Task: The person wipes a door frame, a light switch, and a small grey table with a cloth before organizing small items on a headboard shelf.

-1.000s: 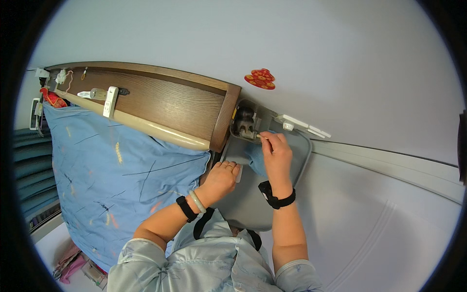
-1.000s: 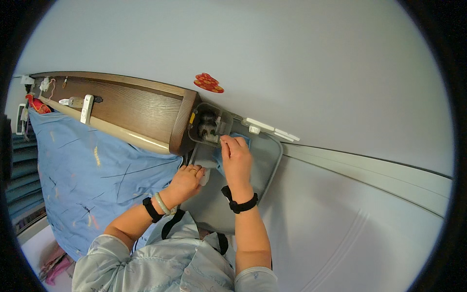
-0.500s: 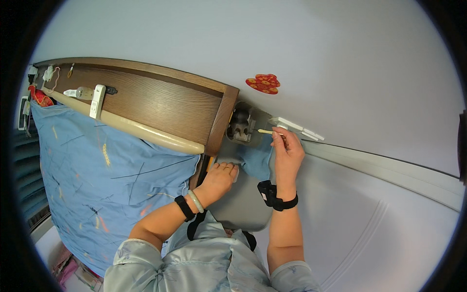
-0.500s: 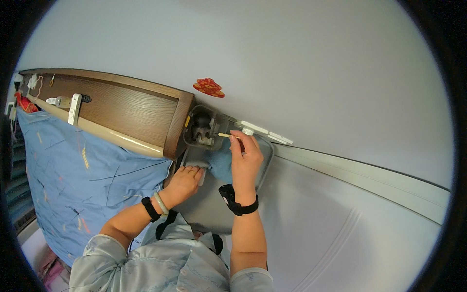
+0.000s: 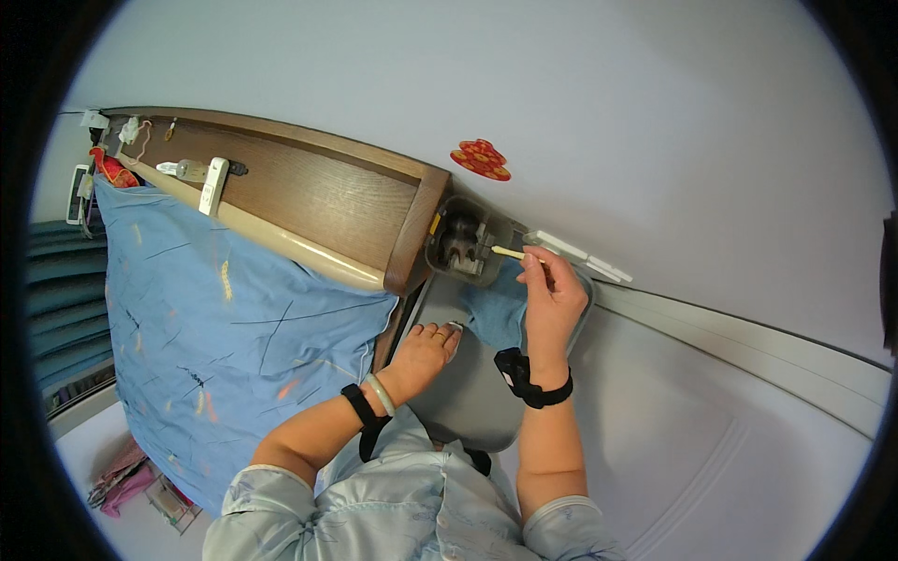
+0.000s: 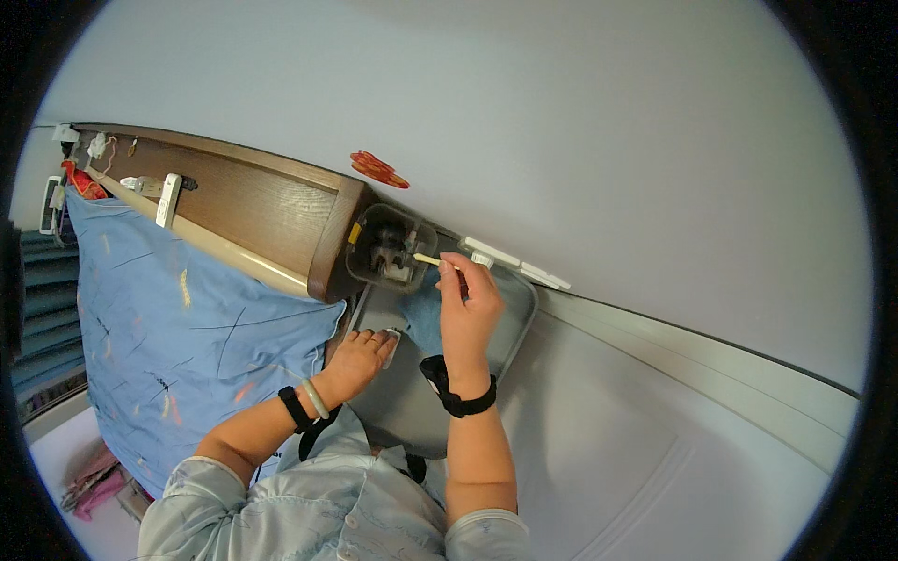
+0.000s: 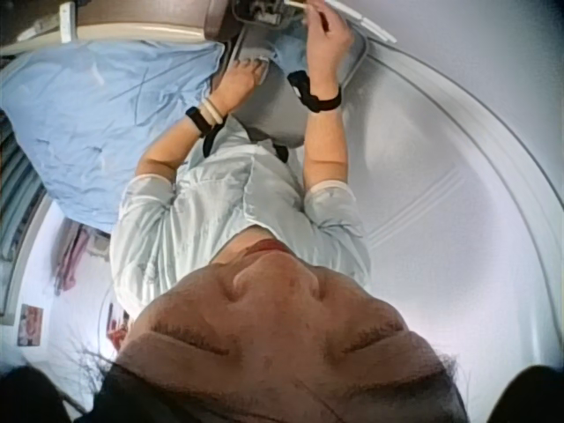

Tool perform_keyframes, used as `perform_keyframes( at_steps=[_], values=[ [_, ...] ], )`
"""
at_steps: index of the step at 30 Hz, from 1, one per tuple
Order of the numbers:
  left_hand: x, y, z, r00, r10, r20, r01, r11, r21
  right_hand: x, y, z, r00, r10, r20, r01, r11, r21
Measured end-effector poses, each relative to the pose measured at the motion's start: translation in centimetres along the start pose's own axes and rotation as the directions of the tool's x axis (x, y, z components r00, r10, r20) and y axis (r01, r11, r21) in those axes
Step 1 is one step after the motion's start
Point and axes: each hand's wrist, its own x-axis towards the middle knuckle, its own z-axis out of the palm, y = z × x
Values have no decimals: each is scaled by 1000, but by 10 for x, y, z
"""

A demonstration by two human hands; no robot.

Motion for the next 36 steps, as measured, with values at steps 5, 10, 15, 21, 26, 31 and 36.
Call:
perform_keyframes(
  at_steps=[5,10,15,21,26,31,36],
  values=[
    [2,5,-16,997,-74,38,77,992,-99,-6,5,-2,998,-16,54,18,999,-33],
    [17,12,-88,928,-191,-319,96,952,-291,-13,14,5,992,11,122,-12,1000,13],
    [61,1,-132,852,-115,-511,70,992,-108,-18,19,11,990,104,101,-112,991,79],
    [108,-12,-131,963,-177,-202,248,874,418,-20,31,11,953,294,74,-302,904,303],
    [129,-16,-133,958,-285,42,231,848,476,-23,35,8,950,308,53,-303,868,394],
    [133,-18,-132,968,-227,104,141,842,521,-25,26,7,965,257,44,-257,908,332],
    [130,-24,-132,985,-154,82,95,866,490,-25,21,6,992,129,-5,-126,970,207]
  ],
)
